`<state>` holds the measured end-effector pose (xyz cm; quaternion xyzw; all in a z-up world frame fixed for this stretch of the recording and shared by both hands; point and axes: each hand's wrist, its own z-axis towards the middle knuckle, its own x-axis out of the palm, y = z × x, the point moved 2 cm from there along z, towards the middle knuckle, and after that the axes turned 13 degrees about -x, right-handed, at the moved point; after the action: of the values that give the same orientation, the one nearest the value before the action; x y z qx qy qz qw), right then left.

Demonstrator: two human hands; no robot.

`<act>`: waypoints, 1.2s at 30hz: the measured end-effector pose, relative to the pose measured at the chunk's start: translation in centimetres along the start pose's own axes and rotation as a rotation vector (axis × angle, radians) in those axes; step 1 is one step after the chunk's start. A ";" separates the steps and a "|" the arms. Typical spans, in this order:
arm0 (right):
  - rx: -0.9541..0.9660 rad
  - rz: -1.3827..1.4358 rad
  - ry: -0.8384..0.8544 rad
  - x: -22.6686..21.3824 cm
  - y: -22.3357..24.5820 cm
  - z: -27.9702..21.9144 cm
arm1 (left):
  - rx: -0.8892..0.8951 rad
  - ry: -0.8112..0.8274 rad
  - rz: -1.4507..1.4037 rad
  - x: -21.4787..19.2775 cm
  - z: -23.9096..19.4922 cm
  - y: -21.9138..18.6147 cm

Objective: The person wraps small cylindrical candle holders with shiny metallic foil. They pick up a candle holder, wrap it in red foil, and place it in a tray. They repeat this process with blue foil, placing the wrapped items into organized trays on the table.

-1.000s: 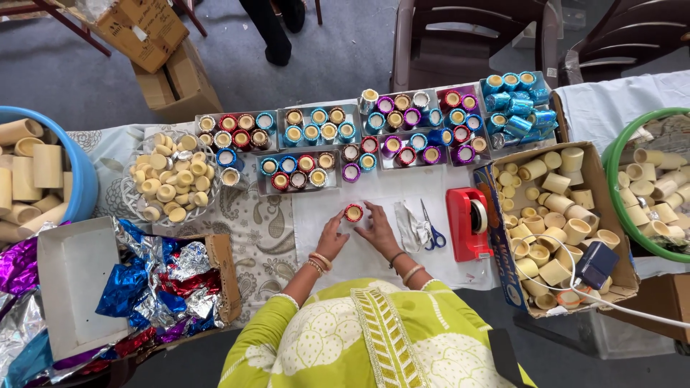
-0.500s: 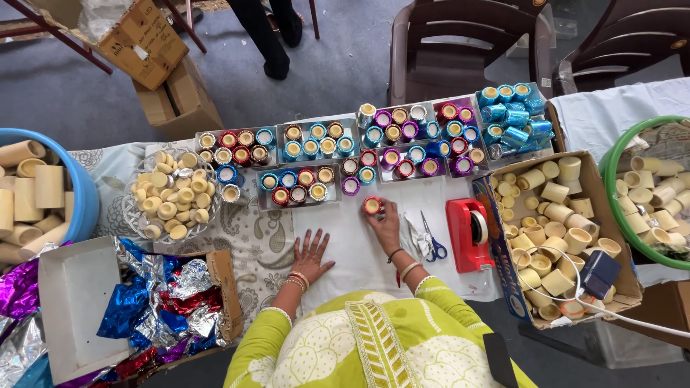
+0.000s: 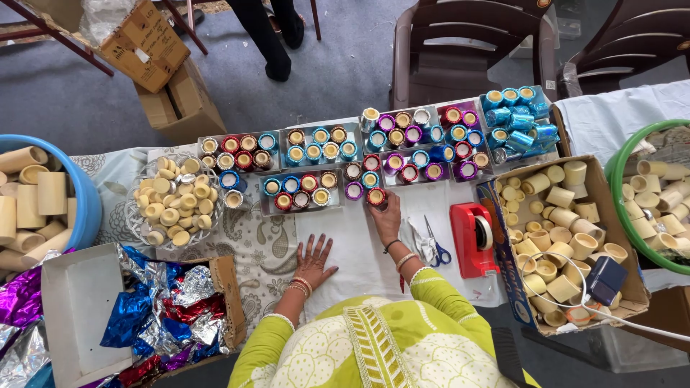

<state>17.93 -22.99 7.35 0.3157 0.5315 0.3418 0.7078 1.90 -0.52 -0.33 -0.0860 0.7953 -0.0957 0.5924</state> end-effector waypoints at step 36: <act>-0.073 -0.240 -0.221 -25.4 -2.6 -2.4 | 0.016 0.076 0.072 -0.1 0.3 -0.4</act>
<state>10.86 -45.04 18.33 0.2599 0.4714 0.2368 0.8088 2.20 -0.88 -0.22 -0.0489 0.8191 -0.0840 0.5653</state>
